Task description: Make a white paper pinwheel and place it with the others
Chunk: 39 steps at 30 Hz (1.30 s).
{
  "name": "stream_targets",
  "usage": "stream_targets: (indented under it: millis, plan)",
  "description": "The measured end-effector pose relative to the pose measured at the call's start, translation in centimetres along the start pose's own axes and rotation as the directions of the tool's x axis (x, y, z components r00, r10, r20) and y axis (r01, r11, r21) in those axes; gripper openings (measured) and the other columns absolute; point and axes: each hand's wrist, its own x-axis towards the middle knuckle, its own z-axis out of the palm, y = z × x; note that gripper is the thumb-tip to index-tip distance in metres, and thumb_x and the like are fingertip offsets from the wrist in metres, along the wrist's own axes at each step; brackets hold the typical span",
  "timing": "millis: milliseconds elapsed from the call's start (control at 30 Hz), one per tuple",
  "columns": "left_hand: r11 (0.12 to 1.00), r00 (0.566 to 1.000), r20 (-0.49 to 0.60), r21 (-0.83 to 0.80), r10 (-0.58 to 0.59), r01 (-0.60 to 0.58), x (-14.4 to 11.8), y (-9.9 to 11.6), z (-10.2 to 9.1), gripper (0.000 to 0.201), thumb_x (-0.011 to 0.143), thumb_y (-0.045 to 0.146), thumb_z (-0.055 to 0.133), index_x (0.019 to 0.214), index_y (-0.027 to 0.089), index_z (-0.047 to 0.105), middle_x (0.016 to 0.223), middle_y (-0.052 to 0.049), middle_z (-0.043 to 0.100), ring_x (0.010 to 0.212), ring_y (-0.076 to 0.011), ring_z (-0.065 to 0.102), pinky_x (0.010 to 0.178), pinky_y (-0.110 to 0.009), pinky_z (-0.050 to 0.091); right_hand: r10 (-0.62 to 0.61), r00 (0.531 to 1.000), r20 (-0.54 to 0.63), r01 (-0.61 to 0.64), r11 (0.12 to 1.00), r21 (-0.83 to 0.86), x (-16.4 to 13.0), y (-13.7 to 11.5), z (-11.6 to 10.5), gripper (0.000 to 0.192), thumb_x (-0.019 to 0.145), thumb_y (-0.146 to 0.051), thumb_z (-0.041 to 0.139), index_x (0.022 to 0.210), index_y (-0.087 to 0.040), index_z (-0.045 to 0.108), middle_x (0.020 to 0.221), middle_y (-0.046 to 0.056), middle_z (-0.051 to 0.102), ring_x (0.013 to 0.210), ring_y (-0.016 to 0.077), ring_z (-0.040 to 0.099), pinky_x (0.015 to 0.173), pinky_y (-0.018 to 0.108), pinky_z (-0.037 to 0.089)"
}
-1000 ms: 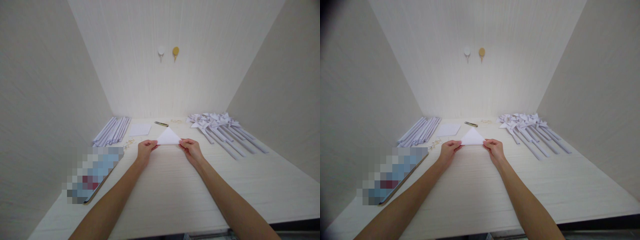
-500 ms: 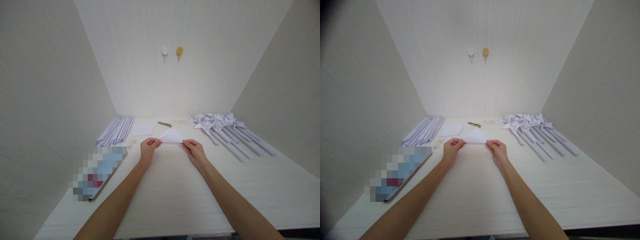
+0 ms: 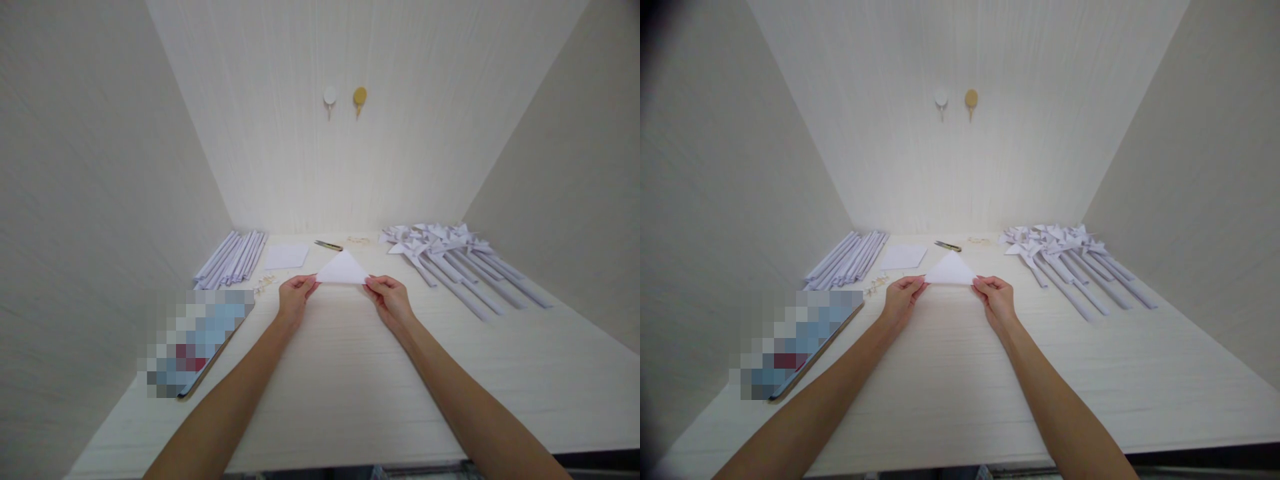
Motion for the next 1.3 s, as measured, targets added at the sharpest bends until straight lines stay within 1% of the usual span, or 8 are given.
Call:
stream_targets:
  millis: [200,333,500,600,700,767,967,1300]
  plan:
    - [0.998,0.999,0.016,0.047,0.03,-0.031,0.0,-0.1,0.0,0.023,0.039,0.024,0.076,0.052,0.012,0.061,0.058,0.0,0.063,0.057,-0.0081,0.057,0.073,-0.028,0.049,-0.049,0.999,0.0,0.048,0.998,-0.046,0.1,0.2,-0.1,0.023,0.034,-0.015,0.08,0.043,-0.015,0.059,0.061,0.002,0.064,0.058,0.0087,0.058,0.059,0.02,0.053]
    - [0.985,0.995,0.06,0.153,0.077,-0.085,0.0,-0.1,-0.2,0.023,0.044,0.027,0.074,0.054,0.012,0.06,0.056,0.001,0.061,0.056,-0.0093,0.058,0.071,-0.029,0.05,-0.082,0.997,0.001,0.082,0.994,-0.075,0.2,0.2,-0.3,0.022,0.037,-0.016,0.079,0.044,-0.016,0.058,0.061,0.0,0.064,0.059,0.0094,0.057,0.059,0.022,0.052]
    - [0.968,0.976,0.217,0.248,-0.032,-0.023,-0.3,0.1,-0.2,0.023,0.046,0.028,0.073,0.053,0.012,0.058,0.055,0.0,0.06,0.056,-0.0119,0.06,0.065,-0.027,0.05,-0.123,0.992,-0.011,0.122,0.988,-0.098,0.3,-0.2,-0.3,0.023,0.037,-0.019,0.079,0.044,-0.017,0.057,0.056,-0.003,0.061,0.053,0.0068,0.053,0.052,0.02,0.047]
    - [0.937,0.958,0.274,0.349,-0.085,-0.016,-0.6,0.1,0.0,0.024,0.049,0.029,0.073,0.054,0.012,0.057,0.052,-0.001,0.06,0.054,-0.0121,0.06,0.057,-0.023,0.048,-0.128,0.991,0.037,0.132,0.981,-0.144,0.1,-0.3,-0.1,0.023,0.037,-0.021,0.078,0.045,-0.016,0.057,0.056,-0.003,0.062,0.05,0.0055,0.051,0.051,0.019,0.044]
    - [0.914,0.956,0.28,0.403,-0.083,-0.038,-0.8,0.0,0.2,0.025,0.052,0.033,0.071,0.054,0.012,0.057,0.053,-0.002,0.061,0.054,-0.0122,0.06,0.052,-0.021,0.046,-0.116,0.989,0.09,0.132,0.973,-0.191,-0.3,-0.3,0.2,0.024,0.037,-0.023,0.079,0.047,-0.015,0.058,0.06,-0.002,0.063,0.053,0.0061,0.053,0.052,0.019,0.044]
    - [0.917,0.96,0.271,0.395,-0.068,-0.047,-0.8,-0.2,0.2,0.025,0.052,0.034,0.071,0.057,0.012,0.06,0.057,-0.002,0.062,0.056,-0.0133,0.061,0.054,-0.023,0.048,-0.097,0.989,0.112,0.117,0.975,-0.19,-0.5,-0.3,0.4,0.023,0.039,-0.024,0.078,0.049,-0.015,0.059,0.063,-0.001,0.065,0.055,0.0066,0.054,0.053,0.019,0.045]
    - [0.916,0.978,0.205,0.386,0.027,-0.106,-0.7,-0.3,0.2,0.024,0.05,0.034,0.072,0.056,0.012,0.062,0.059,-0.001,0.063,0.058,-0.0127,0.059,0.062,-0.026,0.049,-0.03,0.995,0.098,0.037,0.997,-0.067,-0.8,0.1,0.6,0.031,0.041,-0.023,0.078,0.067,-0.019,0.061,0.059,-0.003,0.065,0.06,0.0096,0.061,0.055,0.019,0.047]
    - [0.872,0.971,0.222,0.456,0.085,-0.18,-1.1,0.0,0.5,0.018,0.052,0.031,0.07,0.051,0.014,0.062,0.053,0.0,0.061,0.053,-0.0106,0.053,0.057,-0.023,0.042,0.04,0.998,0.047,-0.039,0.999,-0.022,-0.9,0.4,0.9,0.021,0.047,-0.026,0.076,0.063,-0.017,0.065,0.059,-0.002,0.065,0.055,0.0067,0.058,0.049,0.016,0.045]
